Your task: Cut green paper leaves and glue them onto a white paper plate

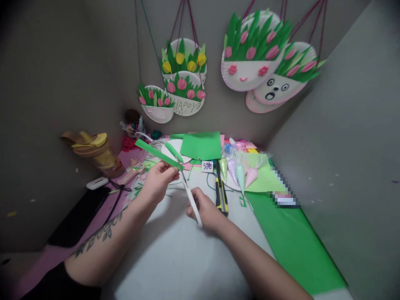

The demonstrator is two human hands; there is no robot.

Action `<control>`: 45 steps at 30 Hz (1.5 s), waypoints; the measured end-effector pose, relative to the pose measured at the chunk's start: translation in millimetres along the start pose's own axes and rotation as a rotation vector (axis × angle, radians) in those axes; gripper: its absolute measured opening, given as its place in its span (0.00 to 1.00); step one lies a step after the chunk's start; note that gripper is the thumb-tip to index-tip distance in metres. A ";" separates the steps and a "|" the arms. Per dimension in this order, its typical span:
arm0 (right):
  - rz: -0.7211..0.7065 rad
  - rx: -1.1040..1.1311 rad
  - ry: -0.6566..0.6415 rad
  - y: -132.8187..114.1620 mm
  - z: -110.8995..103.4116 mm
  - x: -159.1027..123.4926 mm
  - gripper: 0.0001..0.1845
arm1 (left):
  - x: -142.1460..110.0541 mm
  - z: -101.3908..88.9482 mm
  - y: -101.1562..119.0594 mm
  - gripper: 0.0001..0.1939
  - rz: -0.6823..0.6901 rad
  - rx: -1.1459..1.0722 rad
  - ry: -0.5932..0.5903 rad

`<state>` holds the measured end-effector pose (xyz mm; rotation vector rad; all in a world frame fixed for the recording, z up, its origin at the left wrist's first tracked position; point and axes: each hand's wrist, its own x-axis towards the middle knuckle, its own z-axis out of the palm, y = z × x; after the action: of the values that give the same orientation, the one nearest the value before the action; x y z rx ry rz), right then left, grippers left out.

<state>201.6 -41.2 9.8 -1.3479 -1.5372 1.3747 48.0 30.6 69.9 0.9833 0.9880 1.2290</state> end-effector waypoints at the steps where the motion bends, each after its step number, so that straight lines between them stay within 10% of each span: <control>1: -0.002 0.004 0.000 0.3 0.1 0.0 0.14 | 0.3 -0.2 0.1 0.07 -0.002 0.003 0.004; 45: -0.058 0.000 -0.028 1.2 -2.0 0.1 0.13 | 0.0 0.2 -1.4 0.06 0.037 0.103 0.005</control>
<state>203.8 -40.6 9.1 -1.2797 -1.5824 1.3630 48.6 30.5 68.6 1.0834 1.0496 1.2215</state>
